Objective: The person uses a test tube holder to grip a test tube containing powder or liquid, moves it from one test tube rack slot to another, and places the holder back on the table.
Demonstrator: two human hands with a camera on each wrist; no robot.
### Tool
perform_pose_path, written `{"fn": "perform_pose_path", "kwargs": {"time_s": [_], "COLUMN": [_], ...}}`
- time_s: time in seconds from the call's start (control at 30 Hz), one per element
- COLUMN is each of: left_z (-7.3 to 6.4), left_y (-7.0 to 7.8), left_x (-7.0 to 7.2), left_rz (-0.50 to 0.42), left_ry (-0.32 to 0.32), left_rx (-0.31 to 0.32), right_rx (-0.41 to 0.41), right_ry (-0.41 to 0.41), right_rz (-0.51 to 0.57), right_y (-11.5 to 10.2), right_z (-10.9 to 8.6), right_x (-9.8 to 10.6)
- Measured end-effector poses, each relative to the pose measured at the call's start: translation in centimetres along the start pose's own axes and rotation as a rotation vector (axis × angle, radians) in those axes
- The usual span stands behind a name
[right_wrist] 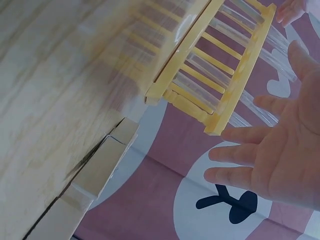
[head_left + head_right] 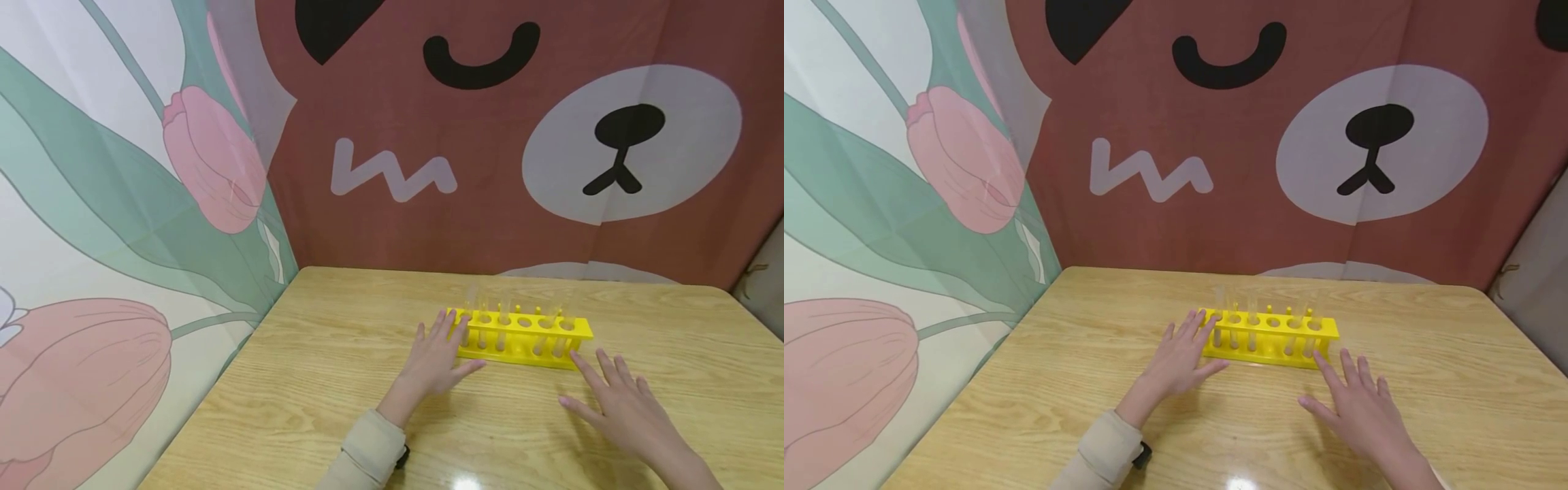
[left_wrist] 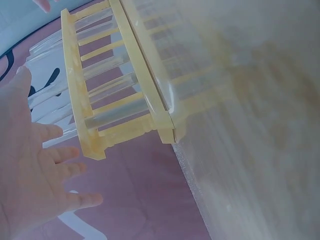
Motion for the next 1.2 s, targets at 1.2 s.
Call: {"fn": "perform_pose_path", "kwargs": {"time_s": [1.2], "left_z": [1.1], "left_y": [-0.3], "left_x": [0.3], "left_rz": [-0.002], "left_ry": [0.011], "left_rx": [0.003], "right_rx": [-0.002], "right_ry": [-0.014], "right_rz": [-0.043], "right_y": [-0.1], "right_z": [0.3], "right_x": [-0.2]}}
Point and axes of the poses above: each hand's wrist, its own z-axis towards the middle knuckle, its own x-axis out of the back of the hand, y = z × x, the point moved 7 cm from there along z, towards the middle knuckle, and after that the axes turned 10 degrees about x, right-handed, at the moved point
